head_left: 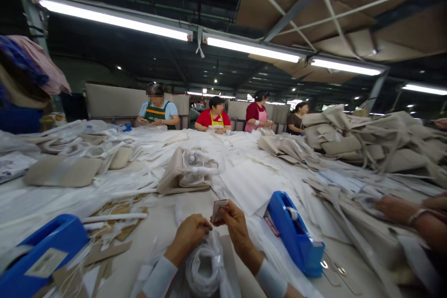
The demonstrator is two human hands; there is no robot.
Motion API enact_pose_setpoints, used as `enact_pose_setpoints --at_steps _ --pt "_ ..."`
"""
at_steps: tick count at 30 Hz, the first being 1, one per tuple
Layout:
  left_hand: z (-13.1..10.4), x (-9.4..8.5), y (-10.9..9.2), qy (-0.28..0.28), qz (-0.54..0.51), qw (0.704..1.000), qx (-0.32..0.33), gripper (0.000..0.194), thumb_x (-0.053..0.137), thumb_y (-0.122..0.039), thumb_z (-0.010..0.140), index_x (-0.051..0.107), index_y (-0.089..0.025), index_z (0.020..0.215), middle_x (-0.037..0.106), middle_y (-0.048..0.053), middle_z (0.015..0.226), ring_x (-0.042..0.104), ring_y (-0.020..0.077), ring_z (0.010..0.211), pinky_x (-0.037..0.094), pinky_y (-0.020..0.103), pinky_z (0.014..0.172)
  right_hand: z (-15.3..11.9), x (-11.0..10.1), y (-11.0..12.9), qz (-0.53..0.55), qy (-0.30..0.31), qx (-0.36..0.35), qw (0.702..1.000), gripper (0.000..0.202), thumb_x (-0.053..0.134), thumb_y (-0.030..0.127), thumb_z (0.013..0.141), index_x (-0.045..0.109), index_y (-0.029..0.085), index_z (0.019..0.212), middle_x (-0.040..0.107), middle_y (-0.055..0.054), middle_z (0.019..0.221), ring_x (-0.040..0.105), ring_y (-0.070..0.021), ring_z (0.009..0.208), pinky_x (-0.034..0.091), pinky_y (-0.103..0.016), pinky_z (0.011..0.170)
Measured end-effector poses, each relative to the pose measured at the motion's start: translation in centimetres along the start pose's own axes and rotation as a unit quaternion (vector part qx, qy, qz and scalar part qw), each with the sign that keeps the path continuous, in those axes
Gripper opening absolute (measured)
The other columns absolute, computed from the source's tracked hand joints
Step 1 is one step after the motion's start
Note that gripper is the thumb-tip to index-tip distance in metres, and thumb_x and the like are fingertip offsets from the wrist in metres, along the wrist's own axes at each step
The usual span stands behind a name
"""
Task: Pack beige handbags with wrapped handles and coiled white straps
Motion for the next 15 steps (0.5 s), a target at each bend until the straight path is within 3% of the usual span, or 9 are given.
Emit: enact_pose_setpoints --at_steps 4,9,12,15 --pt "0.5 0.8 1.1 0.037 0.066 0.997 -0.016 0.026 0.055 -0.029 0.068 0.079 -0.023 0.077 0.074 0.006 0.083 0.065 0.0244 0.089 0.044 0.029 0.082 -0.2 -1.2 -1.3 0.016 -0.052 0.024 0.998 0.048 0.071 0.063 0.068 0.059 0.020 0.084 0.063 -0.003 0.068 0.064 -0.0197 0.061 0.052 -0.032 0.058" --pt "0.9 1.0 2.0 0.039 0.085 0.995 -0.015 0.027 0.053 -0.036 0.070 0.078 -0.025 0.075 0.074 0.005 0.085 0.064 0.0254 0.089 0.044 0.030 0.082 -0.6 -4.1 -4.7 0.022 -0.129 0.089 0.987 0.047 0.066 0.061 0.066 0.050 0.022 0.086 0.064 -0.005 0.073 0.066 -0.0237 0.067 0.055 -0.039 0.064" --pt "1.3 1.3 2.8 0.053 0.079 0.995 -0.006 0.025 0.054 -0.038 0.066 0.077 -0.030 0.072 0.074 0.003 0.085 0.064 0.0278 0.089 0.044 0.033 0.081 -1.3 -6.7 -4.9 -0.010 -0.185 0.090 0.979 0.040 0.072 0.045 0.061 0.047 0.024 0.085 0.063 -0.006 0.085 0.065 -0.0295 0.087 0.054 -0.046 0.080" --pt "1.8 1.5 3.1 0.062 0.063 0.996 0.004 0.025 0.054 -0.046 0.065 0.076 -0.036 0.072 0.075 -0.001 0.086 0.065 0.0297 0.092 0.044 0.037 0.084 -3.6 -8.0 -2.4 -0.075 -0.214 0.056 0.972 0.042 0.071 0.021 0.057 0.053 0.026 0.095 0.062 -0.007 0.107 0.055 -0.0314 0.113 0.041 -0.048 0.104"
Point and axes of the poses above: each hand's wrist, its own z-axis towards the middle knuckle, its own x-axis out of the palm, y = z × x, the point moved 9 cm from there along z, towards the middle knuckle
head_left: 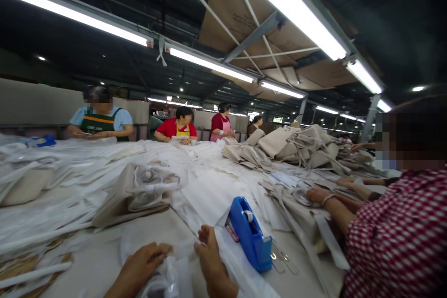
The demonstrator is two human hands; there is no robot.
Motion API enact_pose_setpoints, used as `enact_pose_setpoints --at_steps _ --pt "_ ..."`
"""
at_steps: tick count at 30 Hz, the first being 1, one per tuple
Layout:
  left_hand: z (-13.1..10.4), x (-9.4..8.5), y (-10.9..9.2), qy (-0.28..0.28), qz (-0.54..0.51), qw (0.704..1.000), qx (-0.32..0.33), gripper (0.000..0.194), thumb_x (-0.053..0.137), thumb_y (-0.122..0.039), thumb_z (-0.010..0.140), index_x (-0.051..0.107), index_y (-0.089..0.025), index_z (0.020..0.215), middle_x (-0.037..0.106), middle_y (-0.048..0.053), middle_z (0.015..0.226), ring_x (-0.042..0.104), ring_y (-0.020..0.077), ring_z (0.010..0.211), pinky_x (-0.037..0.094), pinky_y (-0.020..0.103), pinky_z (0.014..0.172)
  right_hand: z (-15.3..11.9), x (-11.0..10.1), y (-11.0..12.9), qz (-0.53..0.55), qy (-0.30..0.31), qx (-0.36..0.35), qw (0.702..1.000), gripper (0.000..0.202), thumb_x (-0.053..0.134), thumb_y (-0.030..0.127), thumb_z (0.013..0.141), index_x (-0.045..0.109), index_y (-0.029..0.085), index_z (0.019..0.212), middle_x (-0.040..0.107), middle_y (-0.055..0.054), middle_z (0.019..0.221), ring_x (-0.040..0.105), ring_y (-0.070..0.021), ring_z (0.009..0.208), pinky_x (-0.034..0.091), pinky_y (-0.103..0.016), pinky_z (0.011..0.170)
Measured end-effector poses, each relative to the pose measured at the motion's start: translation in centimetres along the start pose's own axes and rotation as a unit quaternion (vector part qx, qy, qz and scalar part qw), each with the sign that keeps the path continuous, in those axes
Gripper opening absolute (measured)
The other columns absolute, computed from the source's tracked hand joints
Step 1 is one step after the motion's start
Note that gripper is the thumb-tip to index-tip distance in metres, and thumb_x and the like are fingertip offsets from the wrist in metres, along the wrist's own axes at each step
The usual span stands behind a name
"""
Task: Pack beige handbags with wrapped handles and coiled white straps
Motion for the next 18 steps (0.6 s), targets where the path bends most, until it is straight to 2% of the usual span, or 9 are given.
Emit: enact_pose_setpoints --at_steps 2,3,5,7,9,11,12,14,18 --pt "-0.2 -0.5 -0.6 -0.008 -0.016 1.000 0.002 0.028 0.054 -0.049 0.065 0.076 -0.033 0.073 0.075 0.000 0.085 0.065 0.0296 0.090 0.044 0.038 0.085 -3.3 0.3 3.2 -0.086 0.039 -0.102 0.990 0.047 0.062 0.014 0.063 0.056 0.027 0.108 0.059 -0.007 0.119 0.050 -0.0277 0.121 0.035 -0.045 0.111" --pt "-0.6 -0.9 -1.1 -0.018 -0.038 0.999 0.000 0.030 0.054 -0.049 0.065 0.075 -0.030 0.071 0.075 0.002 0.083 0.065 0.0292 0.088 0.045 0.038 0.084 -5.9 1.3 5.1 -0.137 0.085 -0.178 0.971 0.047 0.057 0.011 0.068 0.055 0.026 0.113 0.058 -0.007 0.121 0.051 -0.0250 0.121 0.037 -0.042 0.111" --pt "-1.6 -2.2 -2.3 -0.055 -0.112 0.992 -0.013 0.029 0.057 -0.047 0.061 0.072 -0.022 0.064 0.073 0.007 0.074 0.064 0.0282 0.081 0.047 0.036 0.081 -12.4 4.4 8.2 -0.205 0.203 -0.347 0.892 0.043 0.049 0.007 0.076 0.055 0.023 0.116 0.060 -0.008 0.118 0.056 -0.0200 0.114 0.047 -0.034 0.102" --pt "-2.3 -3.6 -2.8 -0.113 -0.197 0.973 -0.029 0.025 0.060 -0.042 0.061 0.070 -0.019 0.064 0.071 0.008 0.072 0.063 0.0270 0.080 0.047 0.035 0.081 -19.1 6.7 9.7 -0.231 0.280 -0.488 0.794 0.032 0.047 0.008 0.085 0.057 0.019 0.114 0.065 -0.007 0.108 0.062 -0.0161 0.101 0.052 -0.024 0.089" --pt "-2.7 -4.4 -2.4 -0.158 -0.220 0.961 -0.053 0.023 0.059 -0.038 0.065 0.071 -0.018 0.070 0.073 0.009 0.084 0.063 0.0244 0.089 0.047 0.032 0.084 -24.1 8.0 9.6 -0.257 0.301 -0.590 0.704 0.022 0.048 0.013 0.093 0.059 0.015 0.111 0.068 -0.007 0.101 0.063 -0.0150 0.096 0.053 -0.020 0.085" --pt "-2.9 -4.9 -1.2 -0.205 -0.250 0.944 -0.067 0.028 0.055 -0.036 0.071 0.071 -0.015 0.081 0.072 0.010 0.090 0.064 0.0214 0.090 0.048 0.030 0.083 -26.8 8.7 8.6 -0.285 0.287 -0.642 0.651 0.019 0.048 0.016 0.096 0.061 0.012 0.110 0.070 -0.007 0.102 0.063 -0.0159 0.099 0.053 -0.021 0.088" --pt "-3.0 -5.1 -0.6 -0.225 -0.266 0.935 -0.071 0.031 0.054 -0.037 0.074 0.071 -0.014 0.086 0.072 0.010 0.092 0.064 0.0201 0.089 0.048 0.029 0.083 -27.5 8.9 8.0 -0.289 0.276 -0.654 0.643 0.018 0.049 0.017 0.097 0.062 0.012 0.108 0.070 -0.007 0.102 0.063 -0.0163 0.100 0.053 -0.022 0.088" --pt "-3.3 -5.5 0.3 -0.262 -0.299 0.915 -0.072 0.034 0.052 -0.037 0.078 0.070 -0.013 0.093 0.071 0.010 0.093 0.064 0.0182 0.087 0.049 0.028 0.080 -28.0 8.8 7.3 -0.281 0.245 -0.667 0.645 0.016 0.050 0.016 0.096 0.065 0.013 0.099 0.071 -0.005 0.098 0.063 -0.0166 0.097 0.054 -0.024 0.089" --pt "-3.7 -6.4 0.5 -0.309 -0.350 0.882 -0.061 0.032 0.052 -0.034 0.079 0.067 -0.011 0.095 0.070 0.010 0.091 0.065 0.0153 0.083 0.050 0.027 0.078 -28.2 8.5 6.6 -0.263 0.225 -0.681 0.645 0.019 0.052 0.018 0.097 0.067 0.017 0.086 0.072 -0.001 0.096 0.063 -0.0159 0.097 0.052 -0.024 0.094"
Point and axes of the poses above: each hand's wrist, its own z-axis towards the middle knuckle, its own x-axis out of the palm, y = z × x, the point moved 9 cm from there along z, towards the middle knuckle
